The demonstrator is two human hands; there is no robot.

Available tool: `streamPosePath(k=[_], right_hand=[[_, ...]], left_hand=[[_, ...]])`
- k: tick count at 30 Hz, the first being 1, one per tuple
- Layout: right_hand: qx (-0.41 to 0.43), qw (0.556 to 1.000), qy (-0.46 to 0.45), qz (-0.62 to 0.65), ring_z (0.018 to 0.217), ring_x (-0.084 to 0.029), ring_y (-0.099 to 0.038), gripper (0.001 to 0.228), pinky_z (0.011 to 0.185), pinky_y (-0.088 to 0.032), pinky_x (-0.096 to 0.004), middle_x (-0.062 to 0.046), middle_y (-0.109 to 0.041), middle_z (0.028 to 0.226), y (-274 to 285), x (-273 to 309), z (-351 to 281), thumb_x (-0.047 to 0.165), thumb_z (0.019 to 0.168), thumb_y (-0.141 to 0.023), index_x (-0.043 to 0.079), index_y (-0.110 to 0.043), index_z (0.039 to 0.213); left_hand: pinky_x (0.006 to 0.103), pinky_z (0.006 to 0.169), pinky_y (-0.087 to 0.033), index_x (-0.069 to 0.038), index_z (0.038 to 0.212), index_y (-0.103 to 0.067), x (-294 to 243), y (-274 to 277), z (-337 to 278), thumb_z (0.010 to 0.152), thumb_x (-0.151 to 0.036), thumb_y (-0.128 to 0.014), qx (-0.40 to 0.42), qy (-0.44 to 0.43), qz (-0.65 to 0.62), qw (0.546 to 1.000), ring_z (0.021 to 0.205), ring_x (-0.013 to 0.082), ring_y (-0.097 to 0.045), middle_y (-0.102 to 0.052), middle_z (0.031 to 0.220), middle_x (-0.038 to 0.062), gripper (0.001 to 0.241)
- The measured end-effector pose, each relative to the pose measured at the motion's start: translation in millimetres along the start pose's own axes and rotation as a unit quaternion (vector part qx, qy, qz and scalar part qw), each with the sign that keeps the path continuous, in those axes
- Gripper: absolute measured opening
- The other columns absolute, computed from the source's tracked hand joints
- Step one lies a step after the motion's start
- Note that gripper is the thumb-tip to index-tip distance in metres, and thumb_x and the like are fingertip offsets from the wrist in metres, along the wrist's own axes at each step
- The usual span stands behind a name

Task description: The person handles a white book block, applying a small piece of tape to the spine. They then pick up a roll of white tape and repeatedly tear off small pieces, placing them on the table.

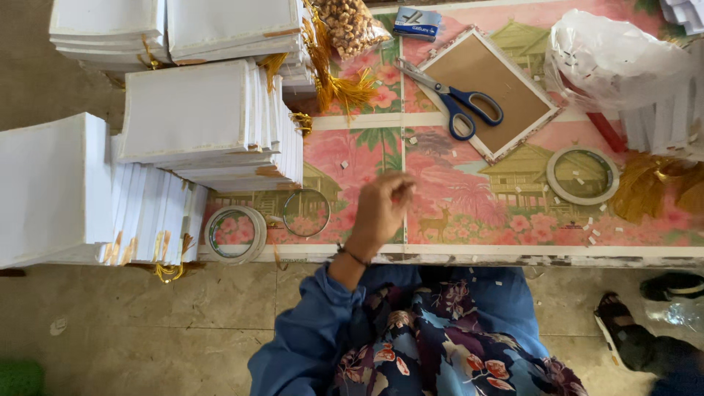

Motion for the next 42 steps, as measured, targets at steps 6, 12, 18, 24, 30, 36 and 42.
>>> streamPosePath(k=[6, 12, 18, 24, 30, 36, 42], right_hand=[[-0.025, 0.993, -0.102, -0.055, 0.094, -0.012, -0.065, 0.011, 0.084, -0.049, -0.025, -0.003, -0.075, 0.103, -217.7, 286.6, 116.6, 0.013, 0.099, -0.077, 0.01, -0.079, 0.109], [-0.043, 0.997, -0.005, -0.061, 0.088, -0.019, -0.064, 0.008, 0.079, -0.049, -0.03, -0.006, -0.066, 0.099, -258.5, 297.1, 122.0, 0.011, 0.099, -0.072, 0.005, -0.075, 0.103], [-0.157, 0.964, -0.014, -0.215, 0.096, -0.027, -0.068, 0.013, 0.089, -0.051, -0.038, -0.01, -0.075, 0.103, -172.1, 224.3, 113.1, 0.002, 0.095, -0.073, 0.006, -0.078, 0.106], [-0.254, 0.93, -0.066, -0.257, 0.088, -0.025, -0.066, 0.015, 0.082, -0.052, -0.036, -0.015, -0.074, 0.102, -113.0, 199.7, 108.0, 0.002, 0.097, -0.079, -0.002, -0.084, 0.11], [-0.185, 0.948, -0.014, -0.26, 0.098, -0.031, -0.072, 0.021, 0.086, -0.056, -0.042, -0.017, -0.076, 0.111, -103.4, 213.6, 177.3, -0.002, 0.1, -0.076, 0.002, -0.082, 0.12], [-0.1, 0.939, 0.081, -0.319, 0.098, -0.037, -0.068, 0.041, 0.091, -0.051, -0.047, -0.023, -0.071, 0.124, -75.5, 170.7, 277.1, -0.004, 0.099, -0.062, -0.001, -0.079, 0.136], [-0.062, 0.912, 0.095, -0.394, 0.099, -0.037, -0.071, 0.056, 0.098, -0.052, -0.041, -0.027, -0.076, 0.11, -68.9, 79.5, 337.8, -0.014, 0.091, -0.056, 0.001, -0.081, 0.138]], left_hand=[[0.038, 0.073, -0.056, -0.002, 0.112, -0.074, 23.2, -3.8, 69.1, 0.097, -0.006, -0.065, 0.008, 0.023, 0.132, 0.991, 0.079, 0.0257, -0.067, -0.062, 0.103, 0.01, 0.018], [0.0456, 0.082, -0.051, -0.009, 0.086, -0.066, 64.1, -35.2, 90.3, 0.077, -0.007, -0.082, -0.023, -0.006, 0.24, 0.97, 0.089, 0.0333, -0.061, -0.055, 0.099, 0.011, 0.018], [0.049, 0.078, -0.046, -0.006, 0.08, -0.06, 72.5, -12.7, 88.0, 0.079, -0.001, -0.069, -0.061, -0.017, 0.212, 0.975, 0.085, 0.0361, -0.059, -0.057, 0.092, 0.013, 0.01], [0.0421, 0.079, -0.049, -0.007, 0.085, -0.066, 73.6, -10.1, 82.2, 0.084, -0.008, -0.081, -0.065, -0.022, 0.186, 0.98, 0.084, 0.0291, -0.059, -0.057, 0.094, 0.009, 0.015], [0.045, 0.075, -0.047, -0.003, 0.085, -0.062, 68.6, 1.0, 85.3, 0.087, 0.008, -0.062, -0.09, -0.044, 0.184, 0.978, 0.085, 0.0323, -0.06, -0.058, 0.092, 0.013, 0.011], [0.0443, 0.085, -0.05, -0.004, 0.094, -0.065, 67.4, 9.2, 85.0, 0.09, 0.008, -0.066, -0.137, -0.043, 0.203, 0.969, 0.097, 0.0329, -0.059, -0.061, 0.099, 0.011, 0.012], [0.0432, 0.086, -0.048, -0.006, 0.093, -0.063, 70.5, 4.1, 89.0, 0.088, 0.006, -0.066, -0.121, -0.067, 0.211, 0.968, 0.095, 0.0328, -0.057, -0.059, 0.098, 0.01, 0.013]])
Point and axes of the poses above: each hand's wrist, its own z-axis towards the middle knuckle, its own y-axis out of the back of the hand, x = y × z, the point moved 1 cm from there along z, towards the middle knuckle
